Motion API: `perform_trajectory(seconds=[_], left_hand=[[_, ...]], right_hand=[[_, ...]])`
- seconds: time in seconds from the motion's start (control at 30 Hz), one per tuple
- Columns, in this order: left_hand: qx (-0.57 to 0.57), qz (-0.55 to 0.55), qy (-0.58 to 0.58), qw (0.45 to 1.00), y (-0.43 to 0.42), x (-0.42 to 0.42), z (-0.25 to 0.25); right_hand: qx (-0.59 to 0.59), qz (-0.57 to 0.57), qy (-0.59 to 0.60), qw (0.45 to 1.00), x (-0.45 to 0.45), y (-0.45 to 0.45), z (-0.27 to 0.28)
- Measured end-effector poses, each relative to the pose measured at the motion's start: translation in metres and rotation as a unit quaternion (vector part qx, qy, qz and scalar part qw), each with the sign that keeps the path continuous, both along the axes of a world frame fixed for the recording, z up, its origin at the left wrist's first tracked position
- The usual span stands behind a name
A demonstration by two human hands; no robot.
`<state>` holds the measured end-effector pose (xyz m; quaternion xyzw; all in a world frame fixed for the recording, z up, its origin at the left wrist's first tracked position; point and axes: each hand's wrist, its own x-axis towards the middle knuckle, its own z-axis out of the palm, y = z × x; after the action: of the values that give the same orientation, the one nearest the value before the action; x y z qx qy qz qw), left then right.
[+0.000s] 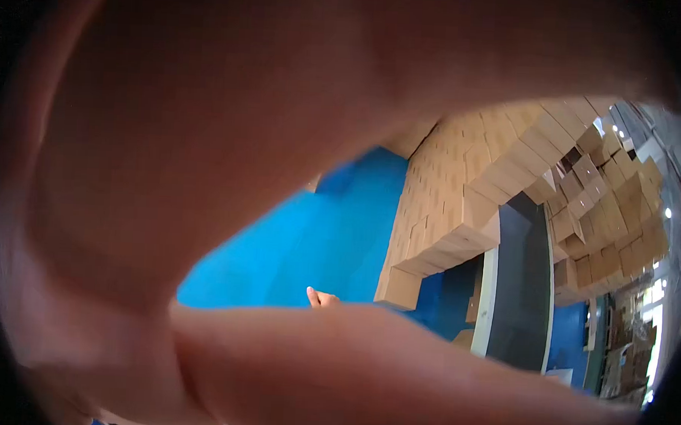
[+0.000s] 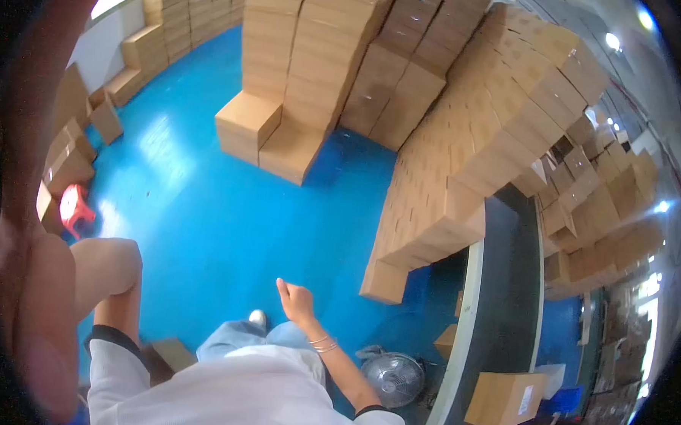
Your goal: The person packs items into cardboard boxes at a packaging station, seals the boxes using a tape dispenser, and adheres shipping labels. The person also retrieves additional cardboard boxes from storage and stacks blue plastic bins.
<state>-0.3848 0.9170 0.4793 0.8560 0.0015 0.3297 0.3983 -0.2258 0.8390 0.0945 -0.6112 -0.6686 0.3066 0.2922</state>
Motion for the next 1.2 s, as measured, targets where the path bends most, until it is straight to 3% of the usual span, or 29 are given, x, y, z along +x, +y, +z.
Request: perform_trajectory(seconds=[0.2, 0.23, 0.27, 0.33, 0.4, 0.5, 0.57, 0.63, 0.77, 0.83, 0.87, 0.9, 0.97, 1.03, 1.1, 1.2], left_hand=[[0.02, -0.078, 0.02, 0.997, 0.123, 0.052, 0.009], [0.027, -0.088, 0.021, 0.995, 0.144, 0.057, 0.009], [0.033, -0.1, 0.024, 0.994, 0.161, 0.064, 0.009], [0.03, -0.112, 0.025, 0.993, 0.197, 0.075, 0.01], [0.007, -0.113, 0.013, 0.993, 0.233, 0.093, 0.013], [-0.06, -0.11, -0.034, 0.992, 0.298, 0.13, 0.025], [-0.111, -0.109, -0.071, 0.985, 0.345, 0.159, 0.034], [-0.151, -0.098, -0.109, 0.978, 0.385, 0.185, 0.037], [-0.235, -0.057, -0.181, 0.953, 0.47, 0.225, 0.042], [-0.281, -0.04, -0.204, 0.937, 0.522, 0.25, 0.037], [-0.302, -0.031, -0.213, 0.929, 0.553, 0.264, 0.033], [-0.327, -0.022, -0.219, 0.919, 0.581, 0.278, 0.025], [-0.373, 0.006, -0.224, 0.9, 0.641, 0.302, 0.004], [-0.434, -0.028, -0.223, 0.872, 0.718, 0.315, -0.029], [-0.511, -0.041, -0.213, 0.831, 0.791, 0.326, -0.064], [-0.56, 0.09, -0.192, 0.8, 0.899, 0.347, -0.112]], right_hand=[[0.014, -0.076, -0.043, 0.996, 0.05, 0.075, -0.036], [0.031, -0.103, -0.084, 0.991, 0.071, 0.086, -0.066], [-0.066, -0.149, -0.072, 0.984, 0.094, 0.095, -0.093], [-0.149, -0.231, -0.095, 0.957, 0.146, 0.102, -0.143], [-0.246, -0.342, -0.151, 0.894, 0.213, 0.081, -0.249], [-0.37, -0.158, -0.337, 0.851, 0.31, 0.015, -0.32], [-0.505, -0.179, -0.219, 0.815, 0.334, 0.041, -0.249], [-0.442, -0.372, -0.137, 0.805, 0.353, 0.06, -0.262], [-0.443, -0.534, 0.064, 0.717, 0.375, 0.143, -0.222], [-0.474, -0.421, -0.008, 0.773, 0.392, 0.207, -0.227], [-0.239, -0.364, -0.019, 0.9, 0.4, 0.221, -0.287], [-0.272, -0.41, 0.045, 0.869, 0.401, 0.274, -0.278], [-0.199, -0.453, 0.024, 0.868, 0.403, 0.363, -0.281], [-0.338, -0.327, -0.089, 0.878, 0.421, 0.456, -0.25], [-0.314, -0.367, -0.112, 0.868, 0.418, 0.525, -0.247], [-0.283, -0.345, -0.121, 0.887, 0.448, 0.618, -0.263]])
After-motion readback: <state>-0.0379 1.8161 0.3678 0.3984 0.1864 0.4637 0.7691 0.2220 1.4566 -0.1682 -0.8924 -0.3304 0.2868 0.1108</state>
